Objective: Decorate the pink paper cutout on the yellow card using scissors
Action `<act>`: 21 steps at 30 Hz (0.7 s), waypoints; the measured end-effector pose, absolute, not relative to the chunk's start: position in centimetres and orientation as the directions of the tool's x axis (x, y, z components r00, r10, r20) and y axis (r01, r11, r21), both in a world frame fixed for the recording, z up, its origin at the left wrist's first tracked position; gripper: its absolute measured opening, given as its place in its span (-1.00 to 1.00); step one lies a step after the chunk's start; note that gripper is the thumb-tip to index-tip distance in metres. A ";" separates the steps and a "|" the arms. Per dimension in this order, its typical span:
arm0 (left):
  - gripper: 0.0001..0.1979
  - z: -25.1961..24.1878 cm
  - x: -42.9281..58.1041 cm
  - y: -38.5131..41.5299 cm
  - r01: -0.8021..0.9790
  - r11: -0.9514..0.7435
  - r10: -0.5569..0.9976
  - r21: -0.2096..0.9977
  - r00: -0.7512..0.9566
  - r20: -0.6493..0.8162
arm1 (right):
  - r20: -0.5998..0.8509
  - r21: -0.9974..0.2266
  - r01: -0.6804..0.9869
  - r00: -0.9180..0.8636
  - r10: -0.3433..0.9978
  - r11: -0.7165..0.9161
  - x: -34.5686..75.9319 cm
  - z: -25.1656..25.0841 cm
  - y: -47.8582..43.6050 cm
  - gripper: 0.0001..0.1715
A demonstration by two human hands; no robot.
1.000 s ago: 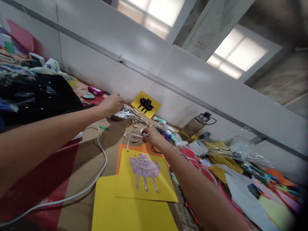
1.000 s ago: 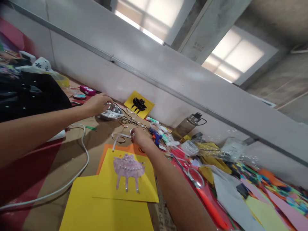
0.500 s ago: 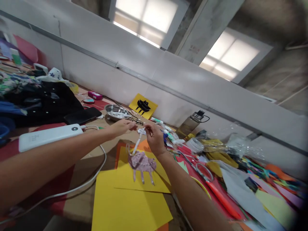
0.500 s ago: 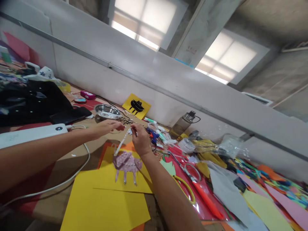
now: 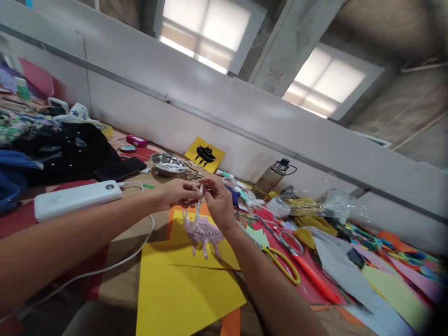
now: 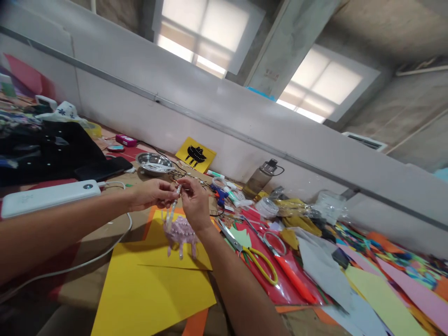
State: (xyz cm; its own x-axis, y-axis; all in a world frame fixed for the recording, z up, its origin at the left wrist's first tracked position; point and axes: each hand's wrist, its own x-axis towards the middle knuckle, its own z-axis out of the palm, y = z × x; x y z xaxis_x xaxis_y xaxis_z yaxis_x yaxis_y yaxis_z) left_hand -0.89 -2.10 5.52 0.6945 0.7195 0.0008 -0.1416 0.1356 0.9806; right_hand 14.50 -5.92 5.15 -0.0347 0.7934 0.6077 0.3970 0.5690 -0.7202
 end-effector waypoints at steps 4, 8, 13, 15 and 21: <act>-0.78 5.9 -0.9 -2.4 -0.187 0.147 0.755 0.971 0.655 0.012 | 0.493 -0.866 0.171 0.130 0.860 0.470 14.5 4.6 -7.3 -0.64; -0.79 5.9 -0.7 -2.3 -0.243 0.125 0.790 0.962 0.611 0.051 | 0.260 -0.964 -0.049 0.036 0.965 0.262 14.7 4.1 -9.2 -0.71; -0.79 5.9 -0.1 -2.2 -0.262 0.070 0.822 0.963 0.561 0.093 | 0.143 -0.989 -0.024 0.007 0.990 0.143 14.5 4.0 -10.6 -0.73; -0.79 5.9 0.0 -2.2 -0.257 0.054 0.832 0.965 0.546 0.099 | 0.134 -0.991 0.001 0.012 0.991 0.134 14.4 3.9 -10.7 -0.77; -0.81 5.5 0.0 -2.1 -0.271 -0.016 0.833 0.962 0.528 0.163 | 0.064 -0.996 -0.054 0.015 0.998 0.065 14.3 3.4 -10.6 -0.72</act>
